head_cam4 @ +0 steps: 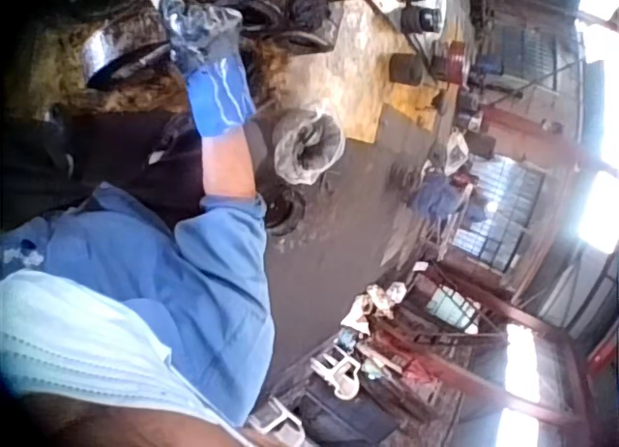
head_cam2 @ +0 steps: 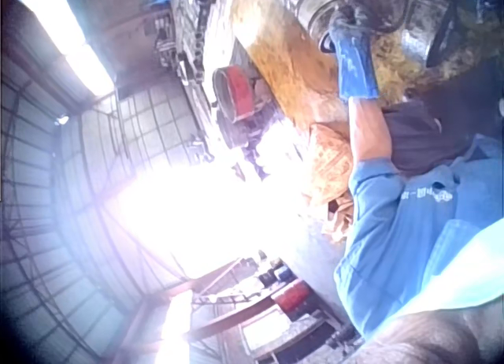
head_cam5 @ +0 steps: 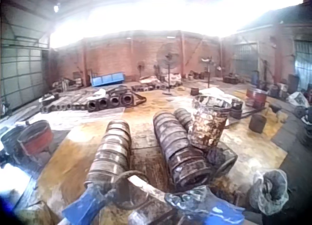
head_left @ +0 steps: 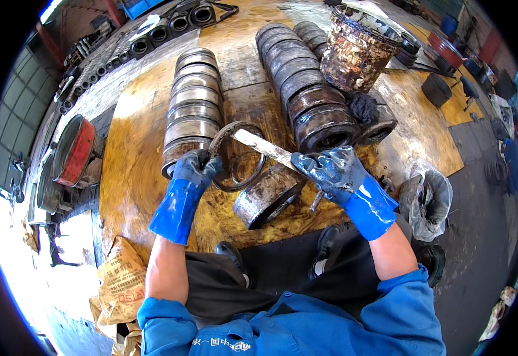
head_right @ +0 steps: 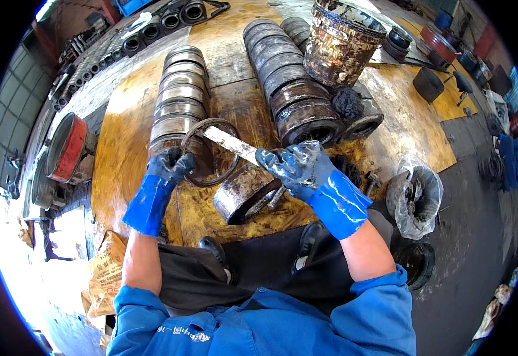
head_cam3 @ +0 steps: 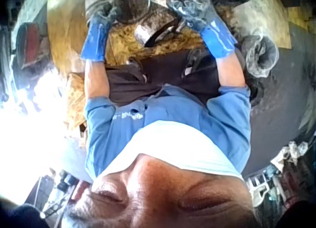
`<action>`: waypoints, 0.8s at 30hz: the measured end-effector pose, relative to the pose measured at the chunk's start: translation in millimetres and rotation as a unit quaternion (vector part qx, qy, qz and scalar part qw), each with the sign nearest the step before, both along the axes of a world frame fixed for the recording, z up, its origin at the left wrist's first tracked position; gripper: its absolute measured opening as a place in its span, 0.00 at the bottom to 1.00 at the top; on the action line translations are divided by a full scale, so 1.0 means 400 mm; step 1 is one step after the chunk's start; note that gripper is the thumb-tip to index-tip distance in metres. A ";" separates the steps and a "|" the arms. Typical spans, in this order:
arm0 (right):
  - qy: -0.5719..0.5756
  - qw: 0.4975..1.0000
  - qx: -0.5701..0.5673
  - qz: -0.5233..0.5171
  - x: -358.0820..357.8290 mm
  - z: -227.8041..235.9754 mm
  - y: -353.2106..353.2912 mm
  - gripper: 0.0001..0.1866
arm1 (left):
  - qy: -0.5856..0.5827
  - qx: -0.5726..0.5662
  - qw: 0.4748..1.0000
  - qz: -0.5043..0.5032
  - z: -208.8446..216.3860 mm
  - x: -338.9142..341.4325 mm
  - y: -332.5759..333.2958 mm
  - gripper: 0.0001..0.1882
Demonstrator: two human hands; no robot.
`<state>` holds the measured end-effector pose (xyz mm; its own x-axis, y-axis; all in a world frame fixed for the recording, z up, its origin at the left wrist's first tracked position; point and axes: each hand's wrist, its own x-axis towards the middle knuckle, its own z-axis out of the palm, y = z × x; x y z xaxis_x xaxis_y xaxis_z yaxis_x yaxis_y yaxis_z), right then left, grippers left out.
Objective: The person sits on the floor and uses a metal scraper to remove rust and debris from the surface of a metal ring. They repeatedly scrape the ring and then wipe the surface with a cloth to clear away the loosened material.
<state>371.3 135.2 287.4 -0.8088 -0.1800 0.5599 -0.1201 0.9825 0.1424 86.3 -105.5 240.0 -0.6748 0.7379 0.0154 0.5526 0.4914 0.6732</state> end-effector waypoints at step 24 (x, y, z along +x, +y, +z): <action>-0.120 0.906 -0.404 -0.023 -0.010 -0.046 0.023 0.19 | -0.162 0.177 0.970 0.046 -0.042 -0.019 0.001 0.13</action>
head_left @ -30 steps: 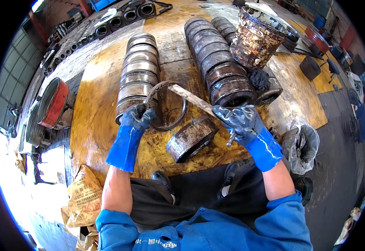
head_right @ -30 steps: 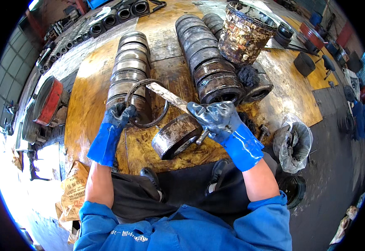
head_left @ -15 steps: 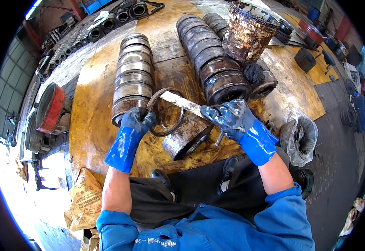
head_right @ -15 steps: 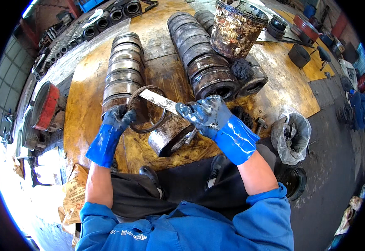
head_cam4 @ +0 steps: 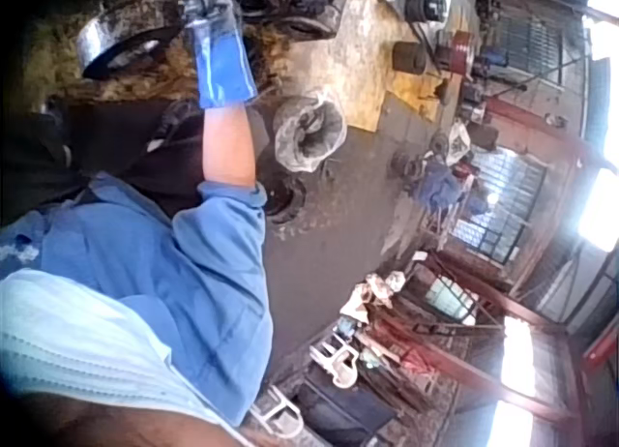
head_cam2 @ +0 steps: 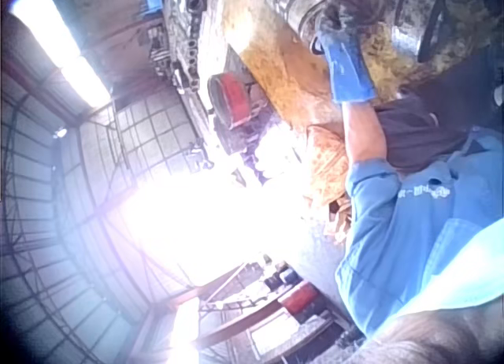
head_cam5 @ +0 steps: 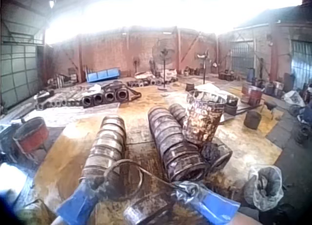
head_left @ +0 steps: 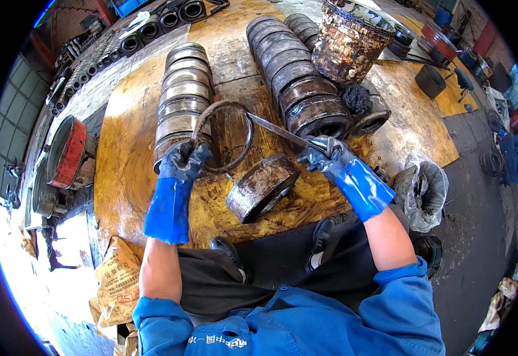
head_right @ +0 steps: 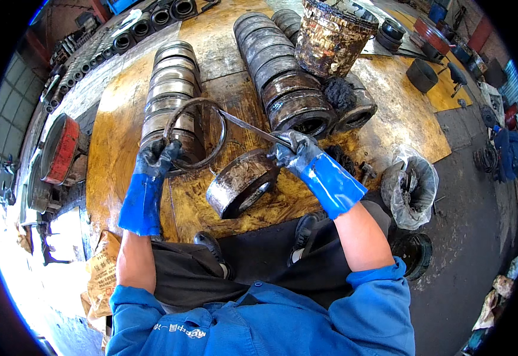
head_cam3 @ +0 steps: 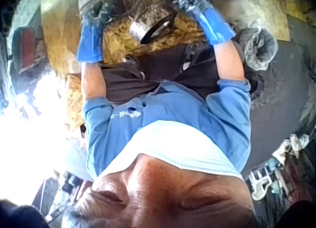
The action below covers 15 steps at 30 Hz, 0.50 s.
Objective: The person sits on the floor and uses a metal scraper to remove rust and debris from the surface of a metal ring. They repeatedly scrape the ring and then wipe the surface with a cloth to clear away the loosened material.
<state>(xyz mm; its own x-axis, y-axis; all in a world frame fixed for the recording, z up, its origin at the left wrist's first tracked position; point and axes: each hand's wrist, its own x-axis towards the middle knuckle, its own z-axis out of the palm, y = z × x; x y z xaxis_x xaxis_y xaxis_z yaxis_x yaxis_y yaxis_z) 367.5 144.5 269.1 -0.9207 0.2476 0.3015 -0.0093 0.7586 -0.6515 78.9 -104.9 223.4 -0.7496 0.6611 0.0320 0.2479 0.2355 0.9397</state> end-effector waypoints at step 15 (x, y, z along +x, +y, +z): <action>0.012 0.734 -0.674 -0.086 0.000 -0.075 -0.057 0.18 | -0.059 0.101 0.991 0.067 0.087 0.040 0.027 0.10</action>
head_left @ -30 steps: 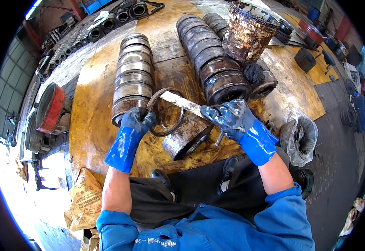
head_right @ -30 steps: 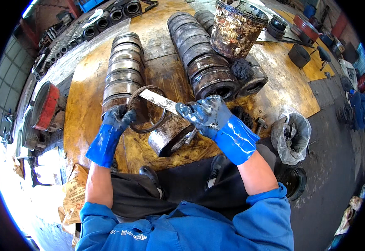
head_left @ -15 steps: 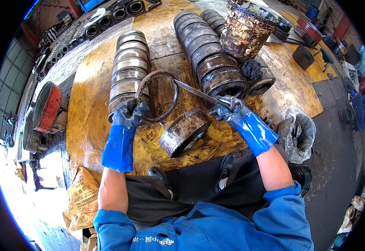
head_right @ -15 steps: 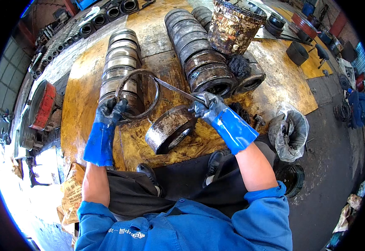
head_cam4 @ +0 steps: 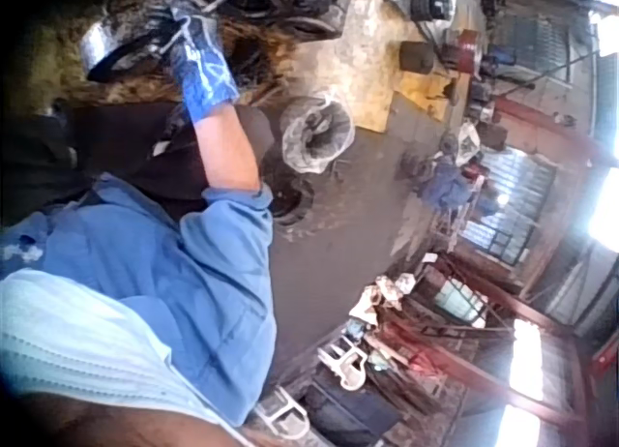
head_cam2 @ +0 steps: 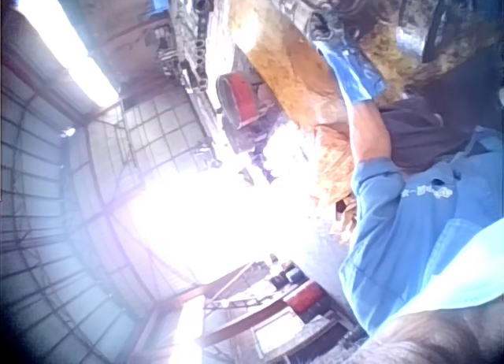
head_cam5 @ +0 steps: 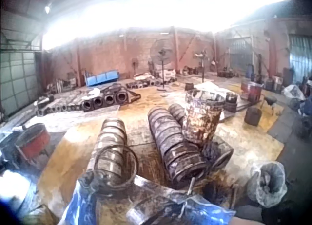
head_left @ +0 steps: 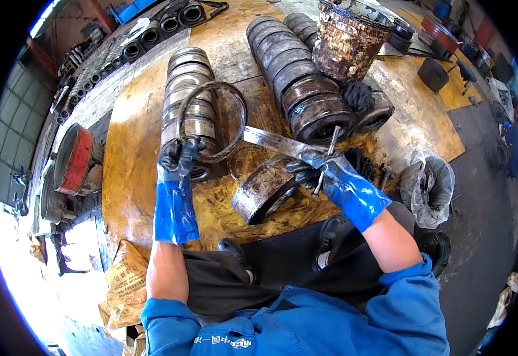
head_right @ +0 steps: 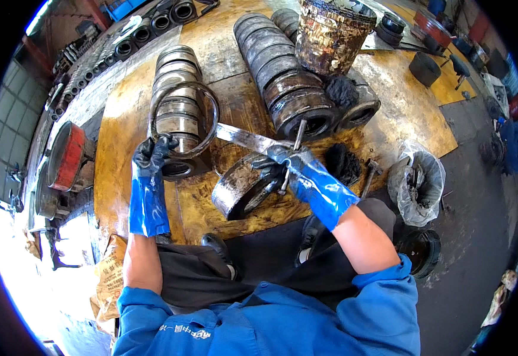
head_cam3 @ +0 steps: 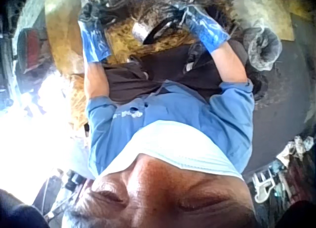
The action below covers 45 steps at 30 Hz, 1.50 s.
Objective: The person sits on the floor and uses a metal scraper to remove rust and debris from the surface of a metal ring. They repeatedly scrape the ring and then wipe the surface with a cloth to clear away the loosened material.
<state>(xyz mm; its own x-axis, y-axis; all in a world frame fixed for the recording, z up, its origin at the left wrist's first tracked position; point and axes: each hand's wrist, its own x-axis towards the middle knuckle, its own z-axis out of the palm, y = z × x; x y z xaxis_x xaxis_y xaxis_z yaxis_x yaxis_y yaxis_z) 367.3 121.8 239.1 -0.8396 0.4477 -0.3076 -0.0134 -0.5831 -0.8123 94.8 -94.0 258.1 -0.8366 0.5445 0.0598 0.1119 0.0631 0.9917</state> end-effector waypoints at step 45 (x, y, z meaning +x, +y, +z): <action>0.033 0.882 -0.468 0.049 -0.042 -0.004 -0.132 0.17 | 0.062 0.150 0.987 0.009 -0.142 0.005 0.042 0.15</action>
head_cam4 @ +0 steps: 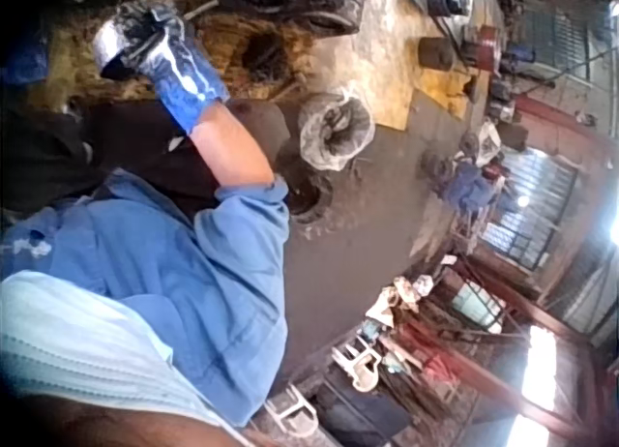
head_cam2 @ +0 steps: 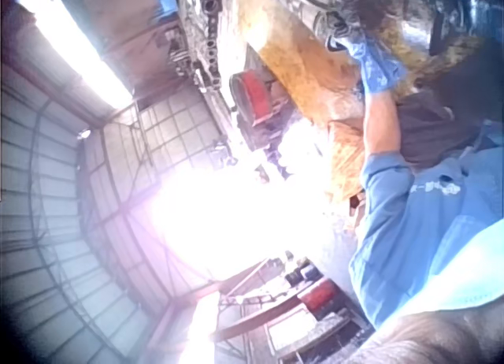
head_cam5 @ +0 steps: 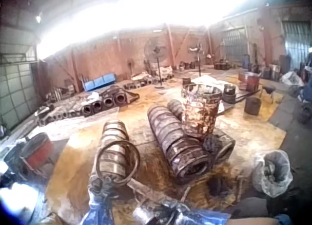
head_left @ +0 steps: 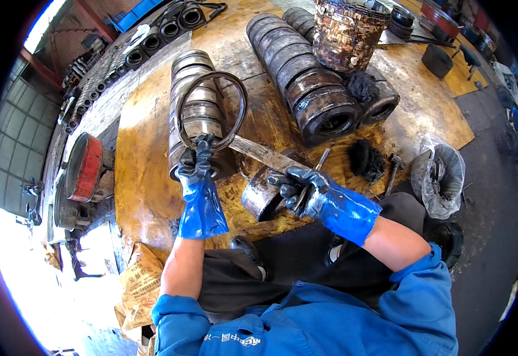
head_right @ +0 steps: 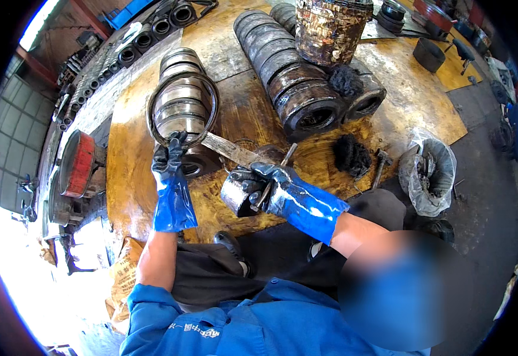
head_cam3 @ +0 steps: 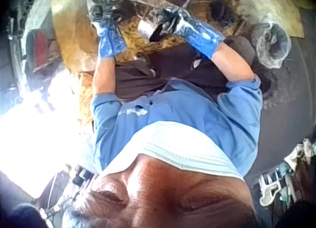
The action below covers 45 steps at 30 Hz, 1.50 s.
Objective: The person sits on the floor and uses a metal scraper to remove rust and debris from the surface of a metal ring. They repeatedly scrape the ring and then wipe the surface with a cloth to clear away the loosened material.
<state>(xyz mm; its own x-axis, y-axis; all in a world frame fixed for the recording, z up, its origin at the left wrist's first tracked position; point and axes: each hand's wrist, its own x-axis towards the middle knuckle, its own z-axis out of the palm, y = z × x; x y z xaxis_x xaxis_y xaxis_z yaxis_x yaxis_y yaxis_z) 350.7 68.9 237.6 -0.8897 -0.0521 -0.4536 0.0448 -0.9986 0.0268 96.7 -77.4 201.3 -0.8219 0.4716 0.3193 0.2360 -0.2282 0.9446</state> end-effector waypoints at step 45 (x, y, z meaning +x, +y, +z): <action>-0.007 0.988 0.151 -0.030 0.010 -0.062 0.019 0.13 | -0.325 0.238 0.915 -0.010 0.076 -0.024 0.023 0.15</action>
<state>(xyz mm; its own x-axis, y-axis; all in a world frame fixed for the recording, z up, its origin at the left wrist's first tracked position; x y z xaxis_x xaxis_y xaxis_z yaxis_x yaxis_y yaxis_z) 354.7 76.3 212.8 -0.8801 0.1407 -0.4534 -0.0130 -0.9619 -0.2731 86.9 -68.0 231.9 -0.9037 0.4238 -0.0605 -0.3496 -0.6490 0.6757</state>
